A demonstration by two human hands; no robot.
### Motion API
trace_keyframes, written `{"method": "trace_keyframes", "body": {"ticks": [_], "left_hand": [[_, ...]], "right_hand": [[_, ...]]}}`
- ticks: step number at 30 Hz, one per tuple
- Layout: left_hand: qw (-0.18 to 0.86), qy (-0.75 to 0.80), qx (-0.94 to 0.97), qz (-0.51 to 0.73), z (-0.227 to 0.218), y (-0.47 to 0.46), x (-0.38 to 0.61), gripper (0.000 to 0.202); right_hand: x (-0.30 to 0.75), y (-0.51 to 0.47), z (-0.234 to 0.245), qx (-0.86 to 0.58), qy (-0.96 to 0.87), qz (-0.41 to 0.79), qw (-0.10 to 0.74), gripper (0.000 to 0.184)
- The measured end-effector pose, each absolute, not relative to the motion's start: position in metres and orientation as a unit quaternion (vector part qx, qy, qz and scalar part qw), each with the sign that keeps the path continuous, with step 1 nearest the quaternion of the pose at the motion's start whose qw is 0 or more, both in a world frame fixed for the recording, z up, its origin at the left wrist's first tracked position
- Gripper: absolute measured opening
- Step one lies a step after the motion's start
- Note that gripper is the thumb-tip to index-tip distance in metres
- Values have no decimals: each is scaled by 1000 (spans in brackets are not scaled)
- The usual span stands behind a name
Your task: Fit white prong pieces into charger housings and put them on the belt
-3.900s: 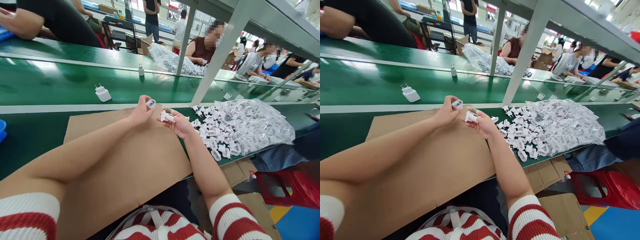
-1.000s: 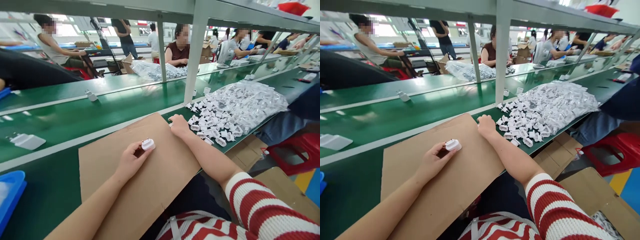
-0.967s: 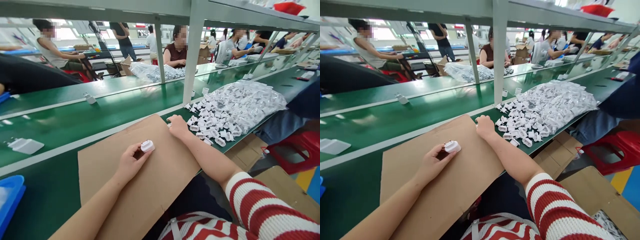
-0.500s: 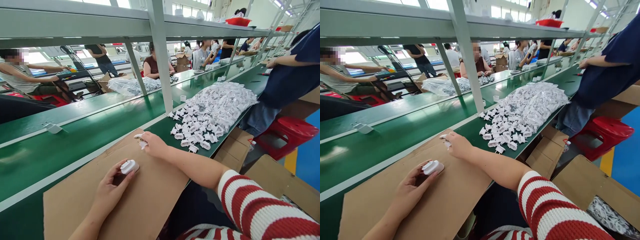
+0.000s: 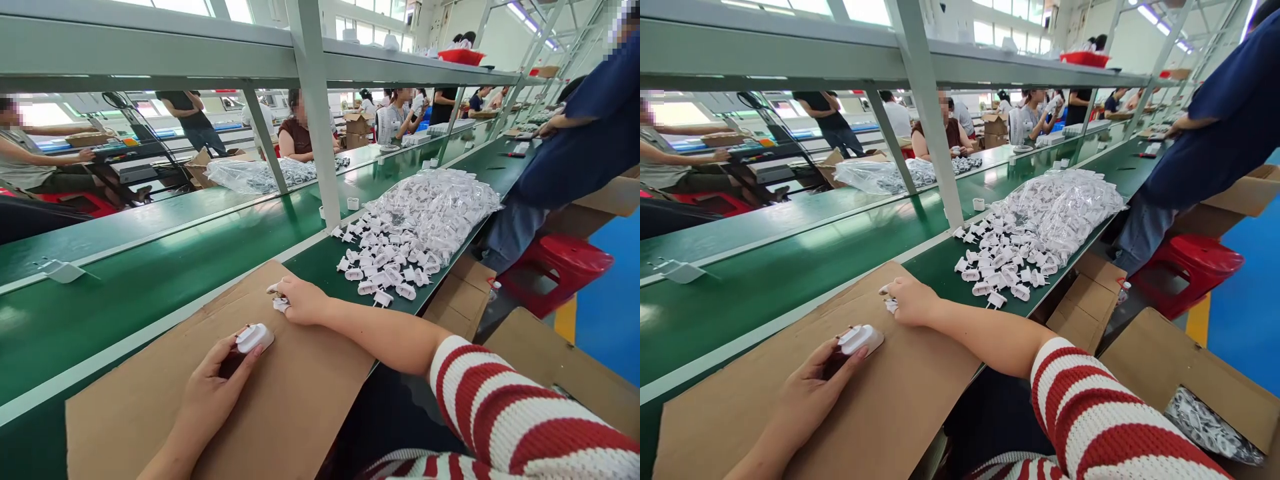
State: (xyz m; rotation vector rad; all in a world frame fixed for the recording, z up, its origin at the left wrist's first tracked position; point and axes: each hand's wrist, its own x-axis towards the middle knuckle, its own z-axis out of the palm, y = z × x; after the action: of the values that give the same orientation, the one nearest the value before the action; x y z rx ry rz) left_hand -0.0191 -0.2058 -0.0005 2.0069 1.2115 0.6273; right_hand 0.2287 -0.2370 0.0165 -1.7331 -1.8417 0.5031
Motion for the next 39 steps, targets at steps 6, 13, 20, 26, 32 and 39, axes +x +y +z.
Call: {"method": "trace_keyframes", "body": {"ticks": [6,13,20,26,32,39], "left_hand": [[334,446,785,270,-6,-206,-19,58],[330,437,792,272,-9,-202,-18,56],[347,433,792,257,-7,-203,-18,57],[354,431,788,260,-8,-205,-20,59],[357,412,795,265,-9,-204,-18,53],[359,412,794,265,-11,-204,-20,53]], "right_hand": [[228,-240,16,-668,-695,155,219,46],[228,-241,18,-666,-706,143,192,37],[229,-241,18,-663,-707,147,199,37],[229,-241,16,-661,-709,147,194,35],[229,-241,16,-658,-715,147,186,36],[228,-242,17,-660,-715,141,183,35]]}}
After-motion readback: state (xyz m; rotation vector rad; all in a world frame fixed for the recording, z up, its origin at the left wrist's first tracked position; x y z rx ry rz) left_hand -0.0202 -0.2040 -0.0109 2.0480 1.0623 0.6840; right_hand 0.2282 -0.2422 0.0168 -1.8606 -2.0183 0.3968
